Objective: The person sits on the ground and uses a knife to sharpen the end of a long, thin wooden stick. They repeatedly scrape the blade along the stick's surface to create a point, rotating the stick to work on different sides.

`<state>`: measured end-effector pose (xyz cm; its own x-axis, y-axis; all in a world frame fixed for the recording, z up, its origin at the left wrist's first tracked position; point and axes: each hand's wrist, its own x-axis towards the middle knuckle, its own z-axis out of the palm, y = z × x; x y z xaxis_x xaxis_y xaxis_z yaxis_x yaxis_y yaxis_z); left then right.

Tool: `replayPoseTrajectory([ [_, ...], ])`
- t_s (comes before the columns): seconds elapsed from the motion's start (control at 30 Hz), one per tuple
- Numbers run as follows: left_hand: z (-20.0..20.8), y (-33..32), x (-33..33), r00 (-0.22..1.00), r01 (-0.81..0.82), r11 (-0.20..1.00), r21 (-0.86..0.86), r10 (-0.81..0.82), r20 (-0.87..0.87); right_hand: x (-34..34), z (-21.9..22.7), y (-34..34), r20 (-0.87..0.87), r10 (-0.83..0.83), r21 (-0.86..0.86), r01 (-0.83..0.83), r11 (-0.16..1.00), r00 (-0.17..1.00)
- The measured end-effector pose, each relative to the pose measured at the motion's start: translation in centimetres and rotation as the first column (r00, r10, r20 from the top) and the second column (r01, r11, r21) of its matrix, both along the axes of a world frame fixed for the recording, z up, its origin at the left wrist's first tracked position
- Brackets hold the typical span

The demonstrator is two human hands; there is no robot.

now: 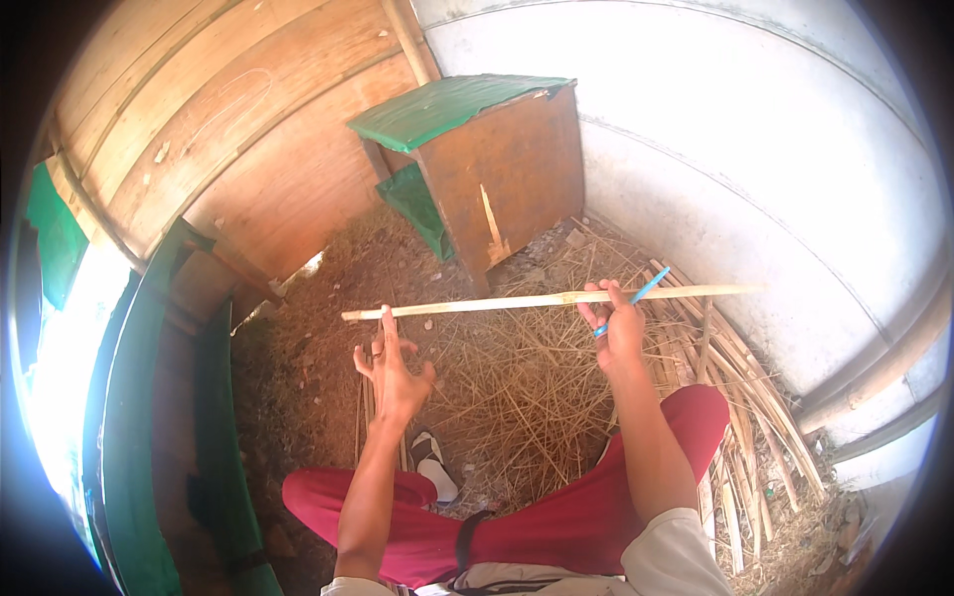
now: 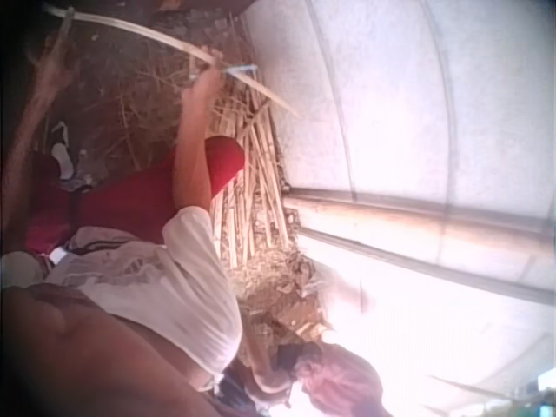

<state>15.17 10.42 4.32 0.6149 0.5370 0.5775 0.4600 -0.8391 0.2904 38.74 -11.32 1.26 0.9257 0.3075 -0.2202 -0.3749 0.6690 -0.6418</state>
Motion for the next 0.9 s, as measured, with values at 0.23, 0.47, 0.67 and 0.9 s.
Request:
replayPoseTrajectory([
  [0.23,1.1,0.7,-0.4,0.983,0.175,0.952,-0.249,-0.154,0.102,0.0,0.0,-0.4,0.0,0.01,-0.016,-0.01,1.0,1.0],
  [0.47,2.0,-1.4,0.3,0.916,0.323,0.898,0.297,-0.219,-0.336,-3.1,1.0,1.6,0.045,0.215,0.005,-0.215,0.977,0.976],
  [0.67,3.1,-1.6,0.4,0.865,0.382,0.902,0.201,-0.272,-0.422,-3.6,1.3,2.1,0.109,0.331,0.017,-0.335,0.942,0.937],
  [0.9,5.0,-0.1,-1.5,0.815,0.424,0.902,-0.083,-0.42,-0.4,-4.2,1.3,1.8,0.249,0.442,-0.414,-0.318,0.853,0.862],
])
